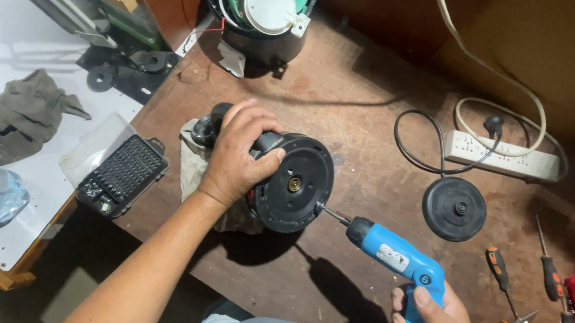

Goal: Disassembling the base and internal components of an electric kettle using an electric screwdriver and pliers.

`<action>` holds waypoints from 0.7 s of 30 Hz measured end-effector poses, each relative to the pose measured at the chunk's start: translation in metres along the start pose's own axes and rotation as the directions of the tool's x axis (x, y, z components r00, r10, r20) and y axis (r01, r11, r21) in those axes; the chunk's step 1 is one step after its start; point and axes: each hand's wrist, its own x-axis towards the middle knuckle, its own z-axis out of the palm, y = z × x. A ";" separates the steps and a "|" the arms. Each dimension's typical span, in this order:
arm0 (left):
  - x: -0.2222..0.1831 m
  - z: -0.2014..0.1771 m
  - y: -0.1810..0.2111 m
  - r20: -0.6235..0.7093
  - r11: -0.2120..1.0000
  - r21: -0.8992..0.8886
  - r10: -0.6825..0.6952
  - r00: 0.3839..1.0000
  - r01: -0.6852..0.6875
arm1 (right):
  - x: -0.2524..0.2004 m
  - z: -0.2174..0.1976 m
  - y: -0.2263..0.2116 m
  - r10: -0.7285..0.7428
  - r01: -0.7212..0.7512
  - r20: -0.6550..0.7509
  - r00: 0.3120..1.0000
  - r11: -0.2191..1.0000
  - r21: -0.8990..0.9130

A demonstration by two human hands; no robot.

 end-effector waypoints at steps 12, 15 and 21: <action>0.000 -0.009 -0.013 0.047 0.997 0.053 0.051 0.998 -0.054 | 0.055 -0.173 0.150 0.162 -0.097 -0.190 0.968 0.945 0.311; -0.002 -0.011 -0.016 0.077 0.998 0.068 0.007 0.997 -0.013 | 0.036 -0.151 0.129 0.172 -0.116 -0.419 0.892 0.981 0.156; 0.002 -0.009 -0.019 0.075 0.995 0.083 0.047 0.996 -0.054 | 0.018 -0.105 0.045 -0.067 -0.635 -0.672 0.738 0.267 -0.725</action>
